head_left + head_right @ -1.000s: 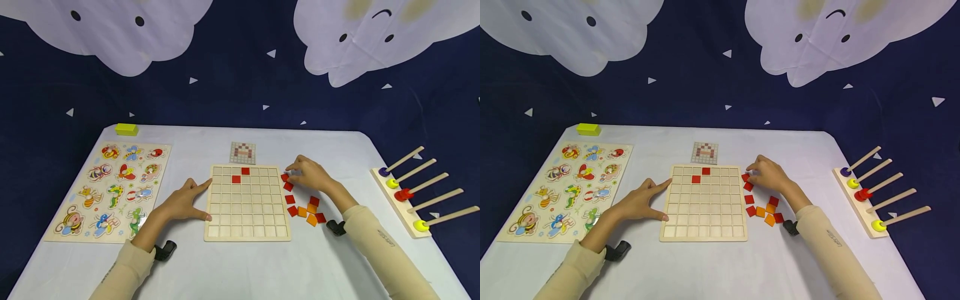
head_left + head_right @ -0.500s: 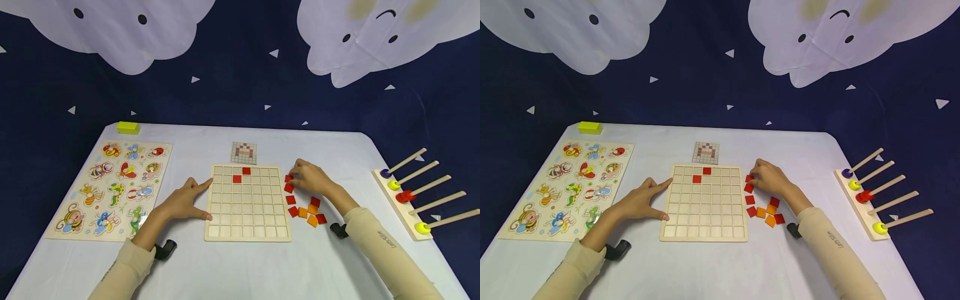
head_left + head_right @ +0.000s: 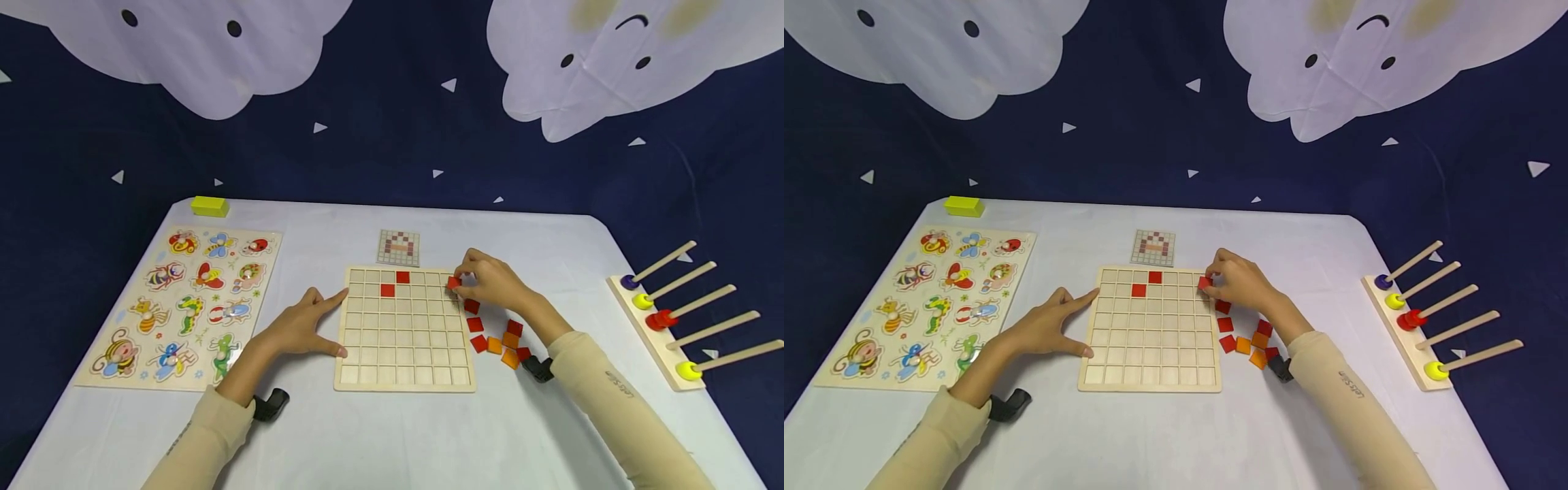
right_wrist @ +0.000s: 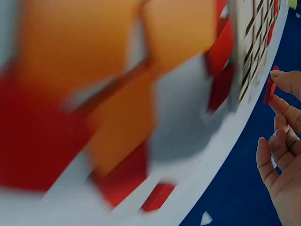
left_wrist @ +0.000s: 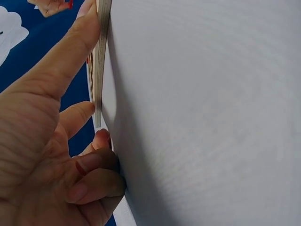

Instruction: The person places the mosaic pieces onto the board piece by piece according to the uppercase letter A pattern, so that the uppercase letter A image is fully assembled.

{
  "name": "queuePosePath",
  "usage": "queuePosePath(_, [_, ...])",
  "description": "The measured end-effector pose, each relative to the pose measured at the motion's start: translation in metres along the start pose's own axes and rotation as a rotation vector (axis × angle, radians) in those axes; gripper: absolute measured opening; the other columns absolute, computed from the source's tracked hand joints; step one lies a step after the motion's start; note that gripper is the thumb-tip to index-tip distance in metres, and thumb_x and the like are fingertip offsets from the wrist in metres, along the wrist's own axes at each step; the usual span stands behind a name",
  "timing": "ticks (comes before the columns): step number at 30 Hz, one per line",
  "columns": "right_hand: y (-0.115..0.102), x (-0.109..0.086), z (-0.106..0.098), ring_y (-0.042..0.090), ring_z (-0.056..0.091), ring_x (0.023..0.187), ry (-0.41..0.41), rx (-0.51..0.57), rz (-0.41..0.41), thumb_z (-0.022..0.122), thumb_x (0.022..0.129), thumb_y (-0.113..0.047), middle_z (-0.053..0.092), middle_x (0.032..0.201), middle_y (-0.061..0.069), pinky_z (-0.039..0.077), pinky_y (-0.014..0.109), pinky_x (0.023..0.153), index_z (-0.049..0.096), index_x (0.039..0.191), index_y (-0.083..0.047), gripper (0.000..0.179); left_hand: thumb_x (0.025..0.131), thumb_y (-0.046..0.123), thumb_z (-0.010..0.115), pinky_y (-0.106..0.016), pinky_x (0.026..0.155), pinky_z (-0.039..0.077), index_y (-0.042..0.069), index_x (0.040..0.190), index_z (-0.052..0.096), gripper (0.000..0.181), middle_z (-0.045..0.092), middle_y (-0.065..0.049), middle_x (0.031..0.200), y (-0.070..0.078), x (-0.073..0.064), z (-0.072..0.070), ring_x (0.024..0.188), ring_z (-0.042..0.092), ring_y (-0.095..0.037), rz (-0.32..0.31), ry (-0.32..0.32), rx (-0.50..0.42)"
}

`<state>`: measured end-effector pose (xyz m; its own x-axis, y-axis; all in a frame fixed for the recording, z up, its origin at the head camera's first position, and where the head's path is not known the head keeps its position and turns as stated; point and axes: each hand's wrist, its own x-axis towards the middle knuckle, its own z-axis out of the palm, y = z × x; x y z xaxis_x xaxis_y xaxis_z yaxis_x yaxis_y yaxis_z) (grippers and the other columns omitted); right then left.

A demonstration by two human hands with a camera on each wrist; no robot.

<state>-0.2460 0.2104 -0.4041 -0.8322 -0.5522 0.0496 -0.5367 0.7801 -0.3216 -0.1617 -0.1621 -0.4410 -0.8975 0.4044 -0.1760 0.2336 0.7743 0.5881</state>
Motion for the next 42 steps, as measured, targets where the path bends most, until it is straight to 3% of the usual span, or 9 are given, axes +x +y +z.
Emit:
queuePosePath(10, [-0.048, 0.029, 0.017, 0.015, 0.056, 0.082, -0.045, 0.033, -0.129, 0.078, 0.084, -0.024, 0.058, 0.096, 0.002, 0.051, 0.036, 0.075, 0.076, 0.102, -0.006, 0.026, 0.064, 0.052, 0.089, -0.030, 0.062, 0.033, 0.016, 0.155, 0.035, 0.112, 0.038, -0.007, 0.099, -0.001, 0.000, 0.001, 0.068, 0.037, -0.017, -0.004, 0.008, 0.004])
queuePosePath(23, [-0.087, 0.050, 0.039, 0.011, 0.050, 0.078, -0.118, 0.058, -0.207, 0.078, 0.085, -0.027, 0.057, 0.097, -0.001, 0.045, 0.027, 0.068, 0.077, 0.103, -0.008, 0.026, 0.065, 0.053, 0.088, -0.030, 0.063, 0.034, 0.018, 0.156, 0.034, 0.111, 0.036, -0.006, 0.099, -0.001, 0.000, 0.001, 0.070, 0.038, -0.017, -0.003, 0.009, 0.011])
queuePosePath(33, [-0.103, 0.059, 0.054, 0.009, 0.049, 0.077, -0.103, -0.033, -0.263, 0.078, 0.086, -0.030, 0.058, 0.094, -0.001, 0.044, 0.025, 0.069, 0.077, 0.098, -0.011, 0.022, 0.065, 0.053, 0.088, -0.030, 0.063, 0.034, 0.018, 0.156, 0.034, 0.111, 0.036, -0.006, 0.099, -0.001, 0.000, 0.001, 0.070, 0.038, -0.017, -0.003, 0.007, 0.011])
queuePosePath(42, [-0.107, 0.061, 0.058, 0.011, 0.047, 0.075, -0.136, 0.027, -0.223, 0.077, 0.087, -0.029, 0.055, 0.091, -0.001, 0.041, 0.026, 0.064, 0.069, 0.091, -0.014, 0.017, 0.066, 0.053, 0.087, -0.030, 0.063, 0.035, 0.017, 0.156, 0.034, 0.110, 0.036, -0.006, 0.100, -0.001, 0.000, 0.000, 0.070, 0.039, -0.018, -0.005, 0.003, 0.008])
